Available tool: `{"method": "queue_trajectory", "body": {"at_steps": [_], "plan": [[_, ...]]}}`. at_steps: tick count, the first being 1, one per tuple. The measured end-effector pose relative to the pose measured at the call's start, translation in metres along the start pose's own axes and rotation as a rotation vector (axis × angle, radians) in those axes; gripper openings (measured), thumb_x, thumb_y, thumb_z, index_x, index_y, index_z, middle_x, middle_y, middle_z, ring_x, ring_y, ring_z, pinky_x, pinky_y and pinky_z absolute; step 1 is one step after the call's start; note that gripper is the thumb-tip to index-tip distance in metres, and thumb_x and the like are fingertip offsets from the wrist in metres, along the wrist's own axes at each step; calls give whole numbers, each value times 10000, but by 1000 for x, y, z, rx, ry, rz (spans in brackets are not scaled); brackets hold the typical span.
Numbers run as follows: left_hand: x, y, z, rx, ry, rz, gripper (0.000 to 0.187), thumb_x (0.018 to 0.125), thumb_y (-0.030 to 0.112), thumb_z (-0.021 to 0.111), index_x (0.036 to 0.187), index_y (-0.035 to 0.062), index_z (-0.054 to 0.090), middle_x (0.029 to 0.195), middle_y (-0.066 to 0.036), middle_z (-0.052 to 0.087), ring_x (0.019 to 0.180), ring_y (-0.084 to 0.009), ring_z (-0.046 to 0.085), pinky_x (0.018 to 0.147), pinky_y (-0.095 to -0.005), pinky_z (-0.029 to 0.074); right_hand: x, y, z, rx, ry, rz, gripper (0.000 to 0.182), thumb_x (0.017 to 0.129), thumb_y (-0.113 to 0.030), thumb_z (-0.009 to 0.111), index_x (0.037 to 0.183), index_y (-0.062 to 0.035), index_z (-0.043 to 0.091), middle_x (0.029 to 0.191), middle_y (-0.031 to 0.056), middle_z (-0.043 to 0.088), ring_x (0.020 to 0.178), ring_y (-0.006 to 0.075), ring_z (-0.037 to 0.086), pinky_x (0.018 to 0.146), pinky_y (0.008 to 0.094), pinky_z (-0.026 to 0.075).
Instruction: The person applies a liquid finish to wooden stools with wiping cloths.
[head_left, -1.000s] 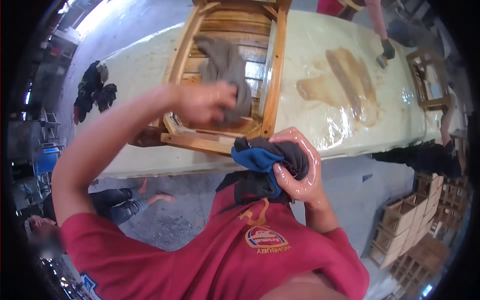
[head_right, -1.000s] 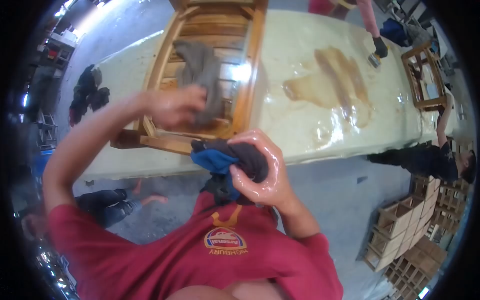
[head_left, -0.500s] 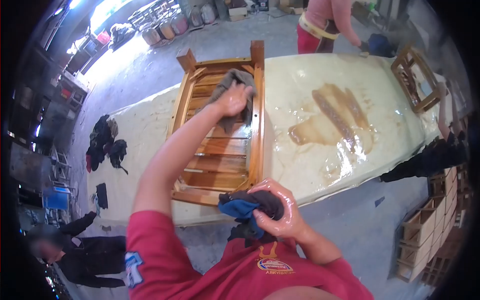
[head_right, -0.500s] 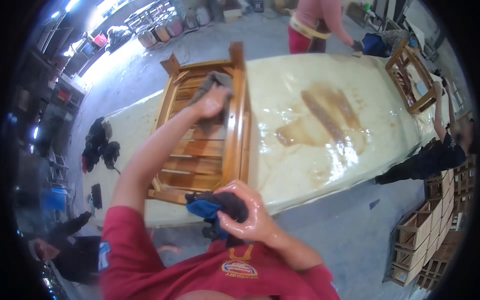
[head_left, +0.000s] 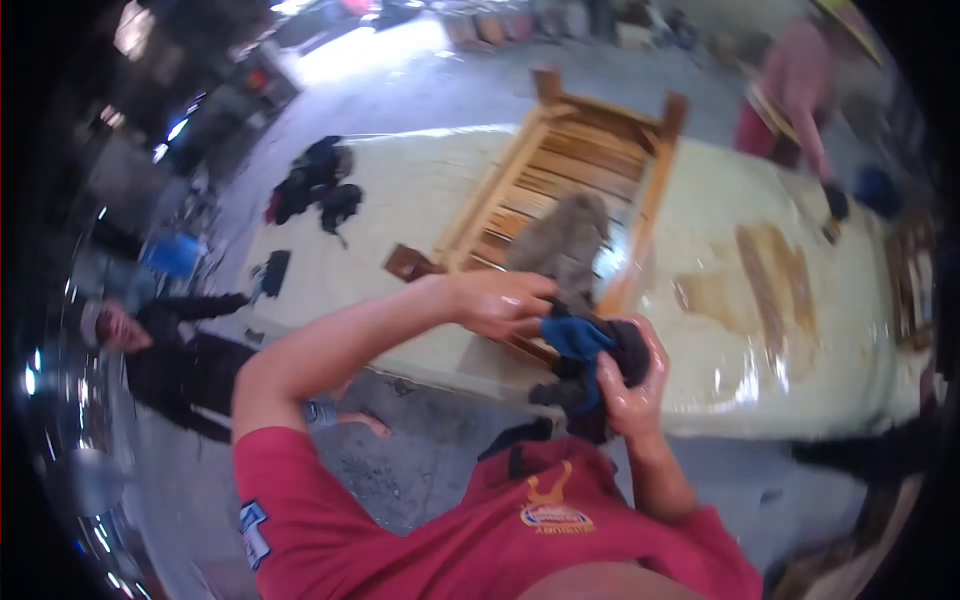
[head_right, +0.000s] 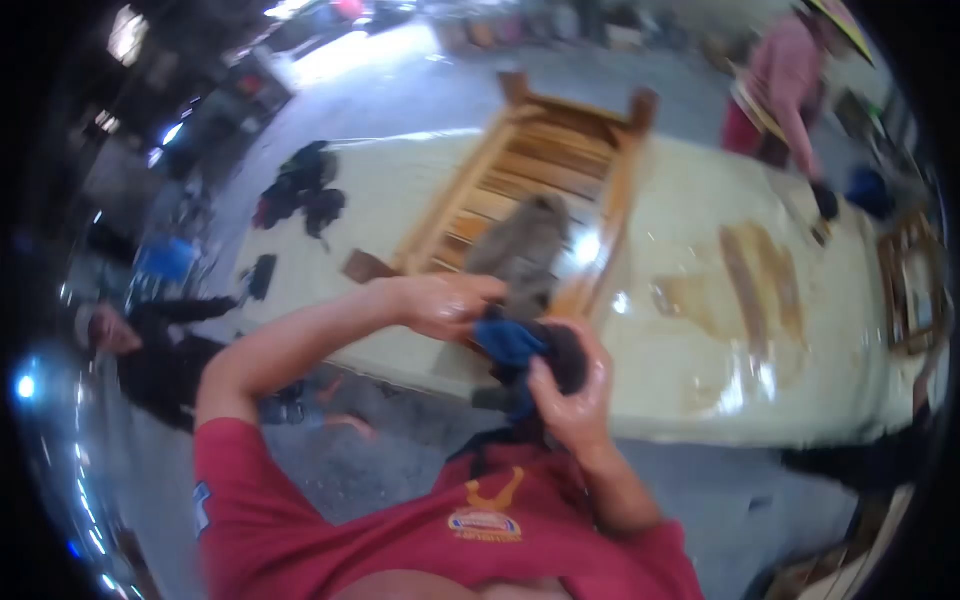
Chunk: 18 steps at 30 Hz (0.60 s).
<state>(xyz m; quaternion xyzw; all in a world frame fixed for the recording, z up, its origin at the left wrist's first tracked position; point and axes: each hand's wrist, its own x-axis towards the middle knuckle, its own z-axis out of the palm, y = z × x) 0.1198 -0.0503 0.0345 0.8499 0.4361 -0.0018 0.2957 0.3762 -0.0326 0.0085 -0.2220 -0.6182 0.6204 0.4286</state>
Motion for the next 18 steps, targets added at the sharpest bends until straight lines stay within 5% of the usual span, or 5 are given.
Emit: {"method": "queue_trajectory", "body": {"at_steps": [5, 8, 11, 13, 18], "plan": [[30, -45, 26, 144, 170, 109, 412, 929, 295, 548, 1217, 1, 546, 1300, -243, 507, 1242, -417, 454, 1167, -550, 210, 4, -3, 1, -9, -62, -23, 323, 814, 54, 574, 1136, 56, 546, 1058, 124, 593, 1021, 187, 585, 919, 302, 461], [66, -81, 47, 296, 413, 22, 453, 958, 347, 477, 1198, -30, 548, 1326, -286, 484, 1222, -436, 458, 1129, -566, 250, 1, -5, 4, -69, -37, -61, 337, 781, 54, 590, 1116, 69, 555, 1039, 141, 578, 1006, 220, 589, 908, 312, 464], [112, -106, 28, 394, 501, -178, 512, 985, 397, 405, 1203, -45, 545, 1300, -317, 486, 1211, -446, 460, 1080, -568, 297, -1, -8, 7, -106, 18, -71, 312, 742, 14, 642, 1050, 43, 603, 997, 137, 589, 940, 230, 604, 871, 323, 476], [140, -93, -33, 457, 126, -450, 655, 1005, 464, 304, 1377, -59, 432, 1457, -329, 366, 1404, -441, 297, 1171, -530, 195, -2, -14, 6, -210, 5, -67, 330, 741, 36, 597, 1071, 42, 588, 1006, 117, 580, 975, 199, 586, 902, 299, 449], [209, -189, -78, 221, 737, -947, 721, 971, 442, 340, 1438, -106, 332, 1534, -286, 280, 1474, -411, 147, 1200, -490, 119, -4, -13, 8, -135, 47, -19, 355, 746, 26, 613, 1100, 39, 593, 1049, 138, 596, 1019, 211, 590, 935, 312, 449]]}}
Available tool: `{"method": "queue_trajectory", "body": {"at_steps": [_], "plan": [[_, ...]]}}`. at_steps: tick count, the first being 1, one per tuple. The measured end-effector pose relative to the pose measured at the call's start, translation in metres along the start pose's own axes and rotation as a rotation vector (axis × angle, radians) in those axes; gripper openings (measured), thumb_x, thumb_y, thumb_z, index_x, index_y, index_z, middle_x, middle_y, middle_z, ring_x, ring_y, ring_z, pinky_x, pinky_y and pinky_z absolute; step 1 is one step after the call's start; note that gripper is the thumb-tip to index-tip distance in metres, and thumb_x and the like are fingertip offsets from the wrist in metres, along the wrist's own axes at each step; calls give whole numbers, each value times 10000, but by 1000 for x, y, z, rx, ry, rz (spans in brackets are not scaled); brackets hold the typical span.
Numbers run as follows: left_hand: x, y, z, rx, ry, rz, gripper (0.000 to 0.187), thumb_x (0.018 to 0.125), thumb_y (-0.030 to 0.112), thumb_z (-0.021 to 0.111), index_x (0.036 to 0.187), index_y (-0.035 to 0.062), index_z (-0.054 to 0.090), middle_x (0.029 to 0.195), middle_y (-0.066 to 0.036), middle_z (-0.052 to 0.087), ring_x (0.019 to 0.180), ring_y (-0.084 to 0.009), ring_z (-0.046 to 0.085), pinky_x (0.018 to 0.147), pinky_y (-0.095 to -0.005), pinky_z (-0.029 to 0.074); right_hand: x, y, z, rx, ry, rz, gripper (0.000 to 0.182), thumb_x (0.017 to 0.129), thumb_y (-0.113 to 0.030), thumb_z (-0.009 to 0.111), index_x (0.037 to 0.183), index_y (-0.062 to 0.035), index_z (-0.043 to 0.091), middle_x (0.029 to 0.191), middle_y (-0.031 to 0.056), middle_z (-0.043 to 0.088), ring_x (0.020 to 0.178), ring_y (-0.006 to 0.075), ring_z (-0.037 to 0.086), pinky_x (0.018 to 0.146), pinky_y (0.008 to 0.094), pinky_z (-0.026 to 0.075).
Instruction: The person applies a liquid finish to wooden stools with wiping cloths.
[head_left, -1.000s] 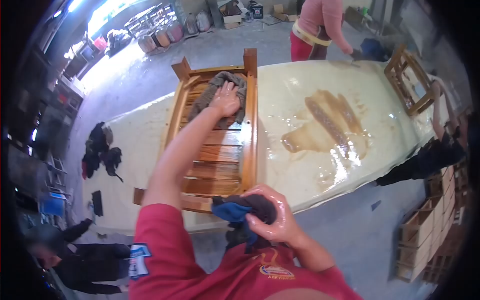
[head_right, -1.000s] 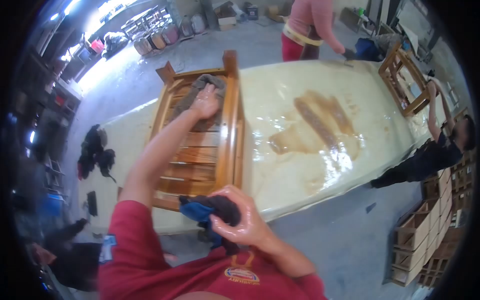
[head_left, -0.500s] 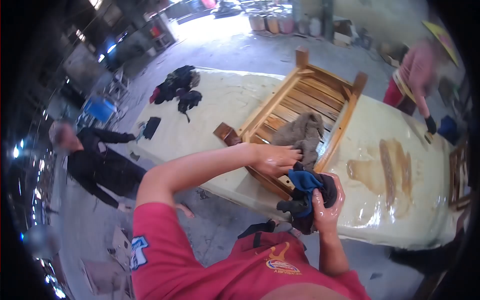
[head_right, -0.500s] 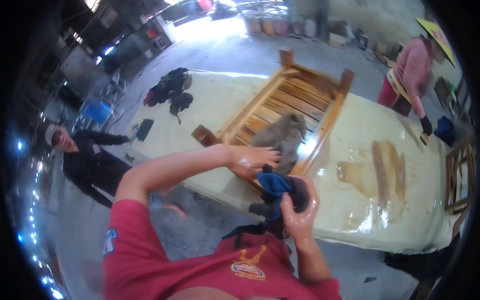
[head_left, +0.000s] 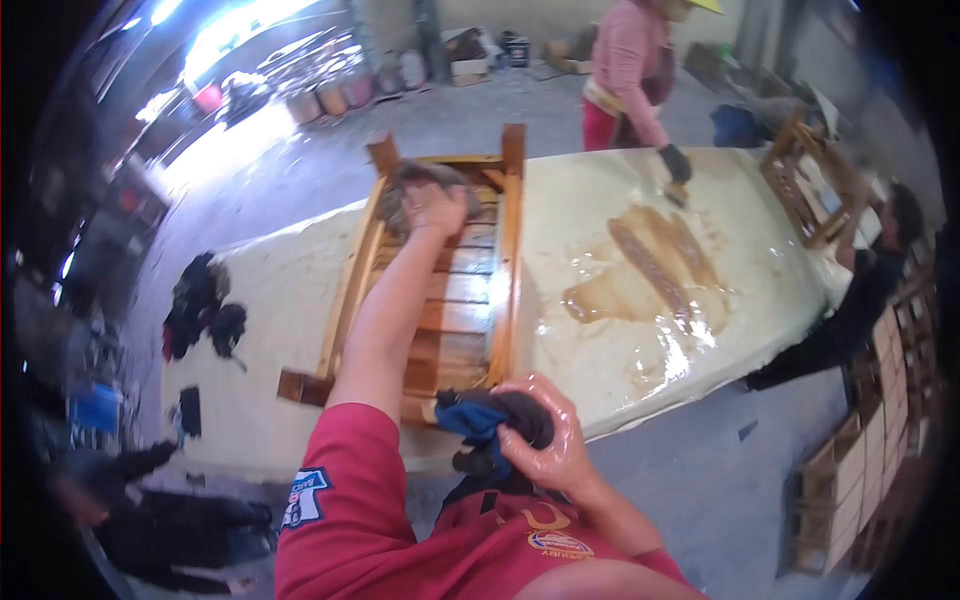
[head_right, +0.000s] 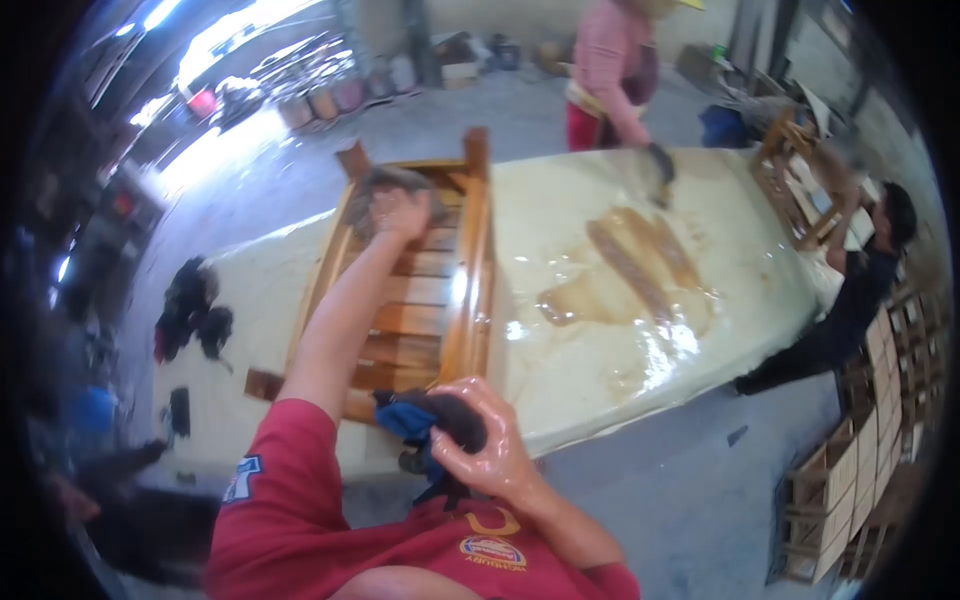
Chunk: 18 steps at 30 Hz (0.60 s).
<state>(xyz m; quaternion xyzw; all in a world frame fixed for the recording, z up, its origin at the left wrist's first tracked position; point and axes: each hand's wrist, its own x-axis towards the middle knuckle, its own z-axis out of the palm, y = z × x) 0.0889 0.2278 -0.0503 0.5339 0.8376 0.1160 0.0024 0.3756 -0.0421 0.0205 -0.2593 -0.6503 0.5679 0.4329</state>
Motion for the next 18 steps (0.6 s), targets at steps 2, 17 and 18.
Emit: {"method": "queue_trajectory", "body": {"at_steps": [2, 17, 18], "plan": [[37, 9, 22, -19, 159, -137, 709, 959, 409, 367, 1442, -109, 324, 1543, -282, 265, 1484, -402, 112, 1206, -476, 104, 4, 1, -2, -15, 23, -6, 373, 738, 12, 630, 1109, 34, 597, 1055, 138, 595, 1025, 213, 584, 944, 314, 440], [97, -3, -14, 7, 27, 717, 408, 948, 271, 454, 1205, -39, 518, 1370, -248, 476, 1300, -417, 416, 1112, -475, 327, 7, 0, -4, -13, 67, 46, 399, 714, -2, 654, 1109, 21, 602, 1032, 150, 619, 967, 260, 608, 894, 326, 464], [103, 15, 3, -10, 39, 753, 404, 948, 275, 457, 1197, -36, 523, 1362, -242, 481, 1291, -415, 421, 1103, -474, 335, 7, 1, -4, -5, 58, 53, 398, 715, -1, 655, 1109, 20, 603, 1033, 147, 618, 968, 257, 606, 894, 323, 462]]}}
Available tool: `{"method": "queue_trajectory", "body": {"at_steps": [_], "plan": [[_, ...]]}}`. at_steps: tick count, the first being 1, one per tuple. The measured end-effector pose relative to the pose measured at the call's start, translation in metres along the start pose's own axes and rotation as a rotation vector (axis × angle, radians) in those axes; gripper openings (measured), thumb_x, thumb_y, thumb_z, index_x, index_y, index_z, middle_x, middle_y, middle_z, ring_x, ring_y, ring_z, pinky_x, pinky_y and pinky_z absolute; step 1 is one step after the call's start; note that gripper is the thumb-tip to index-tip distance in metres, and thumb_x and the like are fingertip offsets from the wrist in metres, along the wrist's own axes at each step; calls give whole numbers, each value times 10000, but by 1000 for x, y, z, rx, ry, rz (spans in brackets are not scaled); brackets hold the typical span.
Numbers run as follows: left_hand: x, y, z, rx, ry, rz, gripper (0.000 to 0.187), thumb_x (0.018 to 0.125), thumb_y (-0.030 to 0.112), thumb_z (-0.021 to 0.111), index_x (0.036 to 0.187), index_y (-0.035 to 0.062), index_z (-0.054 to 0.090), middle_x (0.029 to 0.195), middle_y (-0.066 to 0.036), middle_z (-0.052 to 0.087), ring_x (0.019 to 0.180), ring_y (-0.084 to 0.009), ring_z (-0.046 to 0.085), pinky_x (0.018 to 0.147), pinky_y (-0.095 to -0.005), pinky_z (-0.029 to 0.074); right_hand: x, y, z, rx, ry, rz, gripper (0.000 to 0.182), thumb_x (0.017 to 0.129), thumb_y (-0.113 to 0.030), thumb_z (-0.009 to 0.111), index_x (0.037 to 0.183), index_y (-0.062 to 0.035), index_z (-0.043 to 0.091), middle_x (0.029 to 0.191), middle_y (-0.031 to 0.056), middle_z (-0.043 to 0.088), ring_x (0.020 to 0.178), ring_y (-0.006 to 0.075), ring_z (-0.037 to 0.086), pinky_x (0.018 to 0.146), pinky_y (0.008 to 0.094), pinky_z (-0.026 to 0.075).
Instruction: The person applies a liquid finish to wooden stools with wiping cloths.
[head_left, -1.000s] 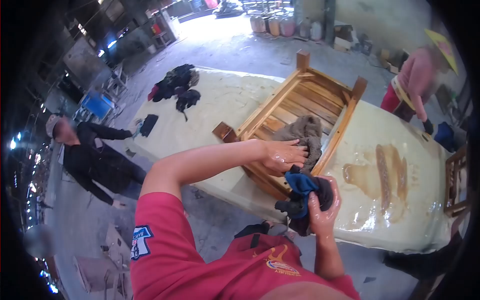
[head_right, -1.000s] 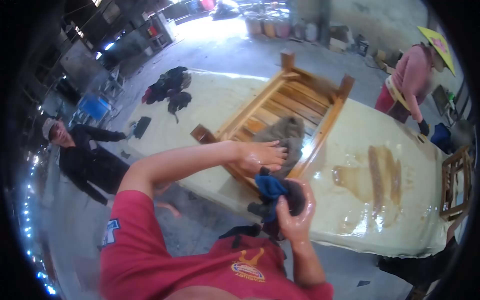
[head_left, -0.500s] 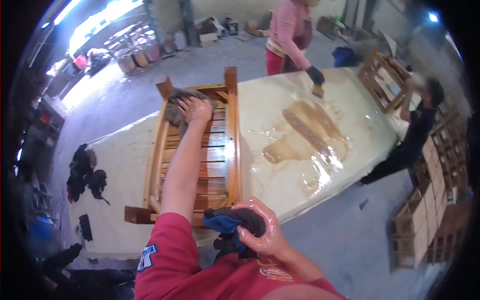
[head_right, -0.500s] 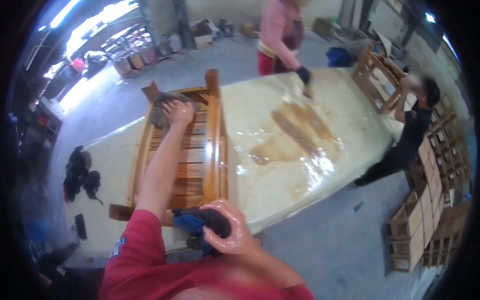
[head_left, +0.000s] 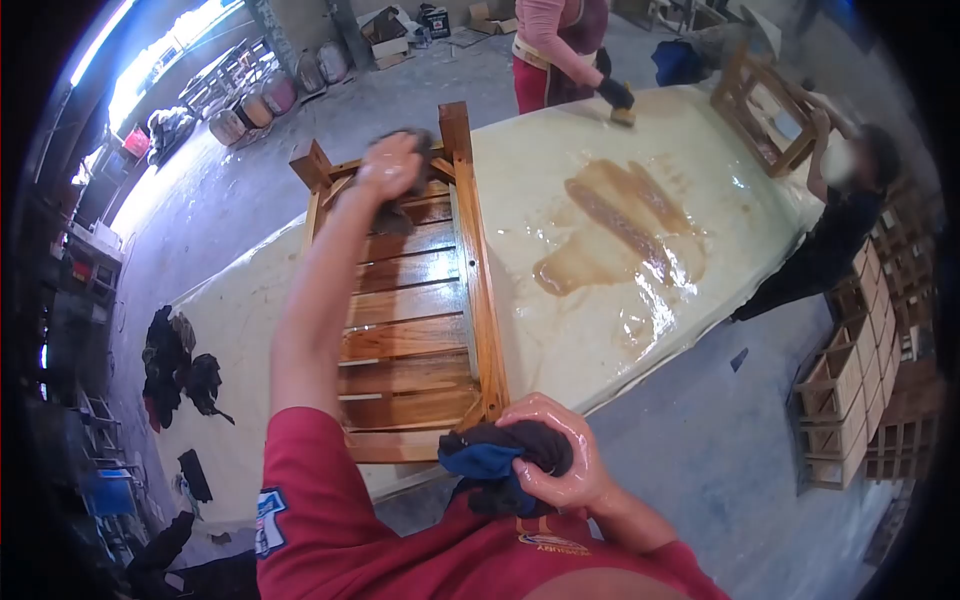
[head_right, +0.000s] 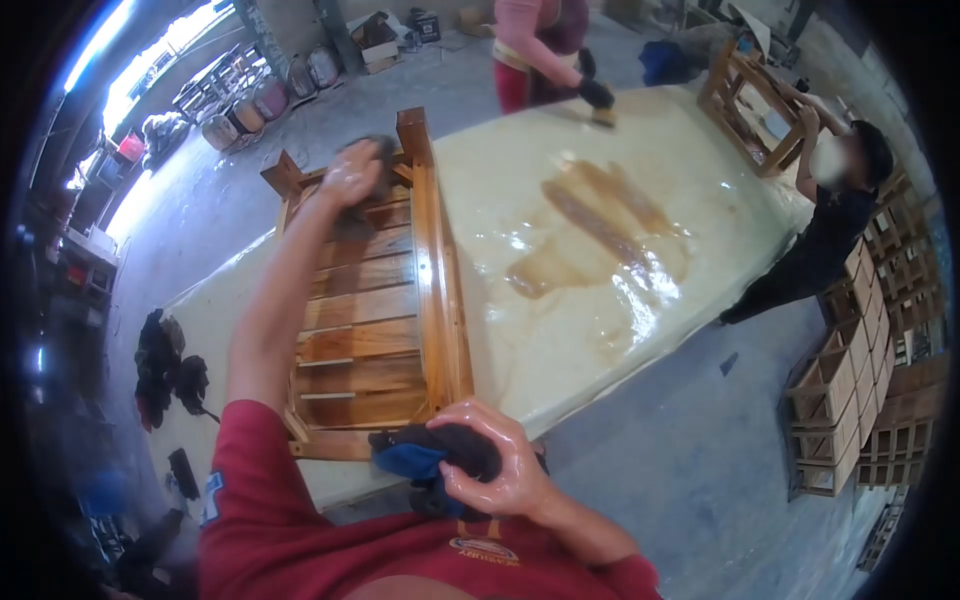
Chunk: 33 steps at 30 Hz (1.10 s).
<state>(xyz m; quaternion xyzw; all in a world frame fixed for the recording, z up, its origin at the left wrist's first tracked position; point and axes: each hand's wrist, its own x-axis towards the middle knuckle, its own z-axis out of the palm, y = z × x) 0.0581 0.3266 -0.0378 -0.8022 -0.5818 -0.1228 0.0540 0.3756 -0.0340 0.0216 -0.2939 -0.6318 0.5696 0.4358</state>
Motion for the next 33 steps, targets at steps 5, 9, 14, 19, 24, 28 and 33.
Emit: {"method": "queue_trajectory", "body": {"at_steps": [5, 9, 14, 19, 24, 28, 33], "plan": [[-2, 21, 22, 27, 241, 242, 310, 912, 208, 488, 1124, -11, 548, 1230, -206, 525, 1201, -393, 462, 1040, -471, 389, 1, 2, 14, 73, -77, 54, 404, 715, -10, 659, 1114, 18, 604, 1040, 140, 618, 979, 250, 599, 902, 323, 457], [-31, 2, -17, 85, 19, 285, 246, 885, 123, 498, 1088, -9, 544, 1177, -202, 527, 1172, -390, 468, 1024, -450, 407, -2, 7, 15, 98, -122, 93, 419, 706, -34, 641, 1114, 46, 597, 1091, 159, 608, 1029, 248, 584, 947, 336, 437], [-73, -14, -35, 247, 28, -120, 261, 887, 112, 497, 1103, -25, 547, 1201, -214, 522, 1191, -387, 473, 1043, -462, 393, 4, 7, 12, 80, -148, 28, 408, 721, -34, 648, 1119, 36, 593, 1086, 137, 613, 1018, 229, 589, 944, 327, 441], [-82, -6, -11, 434, -43, -109, 246, 891, 65, 476, 1107, -45, 519, 1195, -237, 520, 1183, -388, 494, 1001, -469, 435, 3, 5, 5, 72, -203, 82, 381, 750, -2, 652, 1125, 21, 589, 1053, 116, 608, 1001, 185, 583, 910, 297, 450], [-190, 20, -87, 380, -490, -80, 252, 890, 66, 486, 1101, -63, 537, 1173, -243, 550, 1077, -371, 603, 899, -444, 522, -3, 14, 10, 175, -167, 62, 375, 764, 6, 650, 1132, 23, 586, 1047, 100, 606, 1006, 154, 571, 906, 284, 450], [-254, 92, -154, 366, -892, 4, 192, 842, 86, 540, 927, -36, 663, 988, -223, 676, 935, -369, 676, 824, -441, 555, 1, 16, 8, 157, -194, -25, 386, 747, 11, 636, 1129, 34, 583, 1044, 113, 604, 997, 173, 578, 923, 295, 447], [-259, 110, -154, 202, -919, -305, 280, 840, 203, 559, 857, -39, 699, 936, -234, 698, 926, -372, 685, 839, -439, 545, 6, 17, 5, 156, -253, -30, 410, 711, 1, 621, 1116, 47, 578, 1054, 134, 592, 1011, 196, 573, 942, 307, 436]]}}
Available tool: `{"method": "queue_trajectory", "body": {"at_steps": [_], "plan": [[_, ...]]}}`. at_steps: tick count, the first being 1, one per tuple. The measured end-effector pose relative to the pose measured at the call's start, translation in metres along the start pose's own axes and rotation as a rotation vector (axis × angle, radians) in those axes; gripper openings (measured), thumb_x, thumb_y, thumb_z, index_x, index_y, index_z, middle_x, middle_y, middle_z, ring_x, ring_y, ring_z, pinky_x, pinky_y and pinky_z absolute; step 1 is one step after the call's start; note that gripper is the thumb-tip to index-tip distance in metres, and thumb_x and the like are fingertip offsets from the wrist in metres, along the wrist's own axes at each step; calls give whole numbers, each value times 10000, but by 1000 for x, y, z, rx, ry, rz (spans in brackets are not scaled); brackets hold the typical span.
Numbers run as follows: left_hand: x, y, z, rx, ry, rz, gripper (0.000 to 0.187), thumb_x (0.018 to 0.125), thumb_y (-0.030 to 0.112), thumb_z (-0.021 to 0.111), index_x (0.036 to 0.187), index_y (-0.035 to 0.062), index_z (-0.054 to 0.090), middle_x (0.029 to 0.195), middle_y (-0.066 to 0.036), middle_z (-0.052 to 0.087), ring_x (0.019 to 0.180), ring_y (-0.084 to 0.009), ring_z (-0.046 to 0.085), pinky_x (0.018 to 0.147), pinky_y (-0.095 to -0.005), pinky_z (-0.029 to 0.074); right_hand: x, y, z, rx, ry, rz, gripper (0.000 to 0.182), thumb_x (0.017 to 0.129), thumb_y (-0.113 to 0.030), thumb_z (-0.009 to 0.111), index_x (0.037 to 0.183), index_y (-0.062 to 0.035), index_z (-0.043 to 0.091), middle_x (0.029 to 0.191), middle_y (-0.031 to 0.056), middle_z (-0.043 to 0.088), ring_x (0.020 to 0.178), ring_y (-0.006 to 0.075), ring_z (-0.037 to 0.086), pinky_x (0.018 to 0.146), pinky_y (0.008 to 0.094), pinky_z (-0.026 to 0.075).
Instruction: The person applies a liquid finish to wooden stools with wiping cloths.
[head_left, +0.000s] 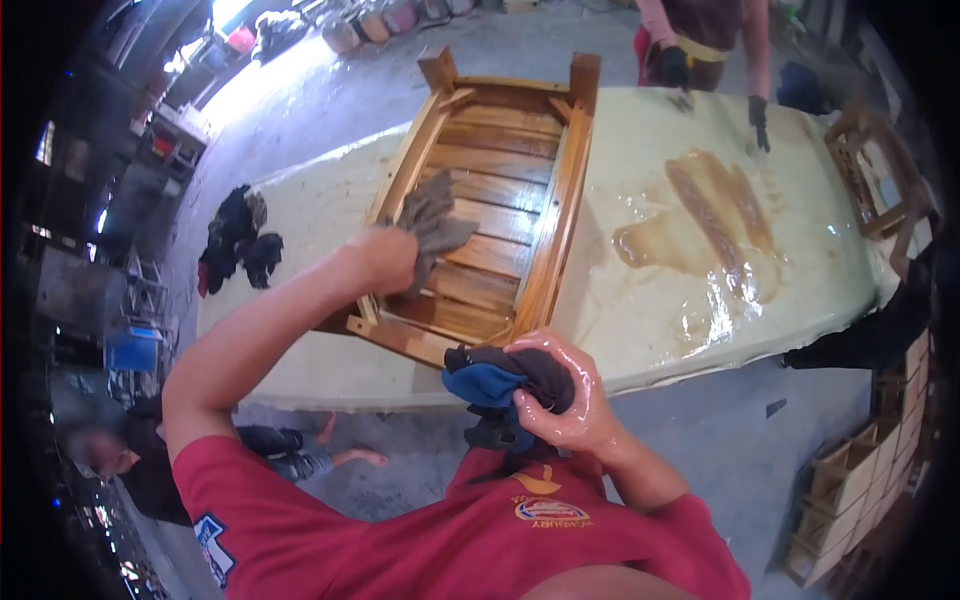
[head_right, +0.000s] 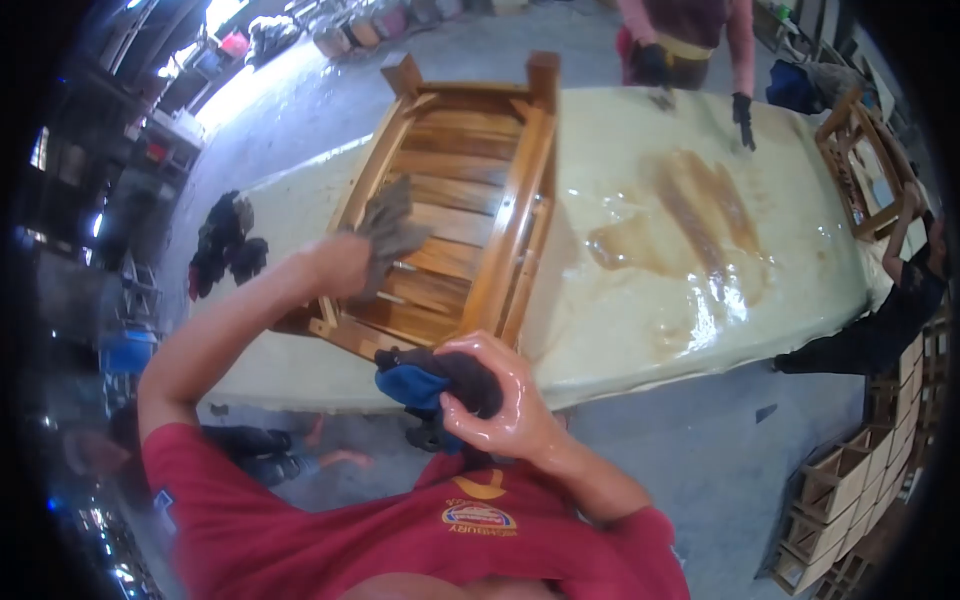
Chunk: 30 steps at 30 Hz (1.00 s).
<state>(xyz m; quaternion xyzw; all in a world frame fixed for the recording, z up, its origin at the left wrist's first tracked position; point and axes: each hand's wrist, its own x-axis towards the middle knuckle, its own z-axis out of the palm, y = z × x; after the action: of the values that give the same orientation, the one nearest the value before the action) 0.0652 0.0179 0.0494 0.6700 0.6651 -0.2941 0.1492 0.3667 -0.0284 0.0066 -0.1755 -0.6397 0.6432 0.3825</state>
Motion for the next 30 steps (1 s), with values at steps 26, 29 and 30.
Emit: {"method": "queue_trajectory", "body": {"at_steps": [26, 29, 30], "plan": [[-72, 72, 5, -1189, 208, 121, 405, 965, 264, 425, 1180, -42, 579, 1111, -199, 656, 1040, -314, 612, 928, -376, 452, 50, 57, -91, -28, 702, -115, 327, 813, -121, 679, 1100, 34, 658, 978, 102, 706, 902, 171, 642, 867, 321, 511], [-64, 112, 5, -964, 389, 13, 442, 980, 273, 439, 1275, -50, 495, 1172, -223, 629, 1096, -345, 593, 973, -401, 428, 134, 99, -139, -279, 812, -117, 420, 776, -224, 730, 1123, 3, 665, 993, 130, 720, 885, 203, 674, 824, 340, 521], [-53, 119, 8, -847, 444, -42, 465, 982, 277, 448, 1309, -53, 461, 1192, -232, 619, 1117, -355, 585, 987, -412, 419, 153, 117, -142, -425, 809, -86, 404, 775, -227, 721, 1114, -13, 670, 969, 138, 725, 865, 220, 687, 808, 348, 528]]}}
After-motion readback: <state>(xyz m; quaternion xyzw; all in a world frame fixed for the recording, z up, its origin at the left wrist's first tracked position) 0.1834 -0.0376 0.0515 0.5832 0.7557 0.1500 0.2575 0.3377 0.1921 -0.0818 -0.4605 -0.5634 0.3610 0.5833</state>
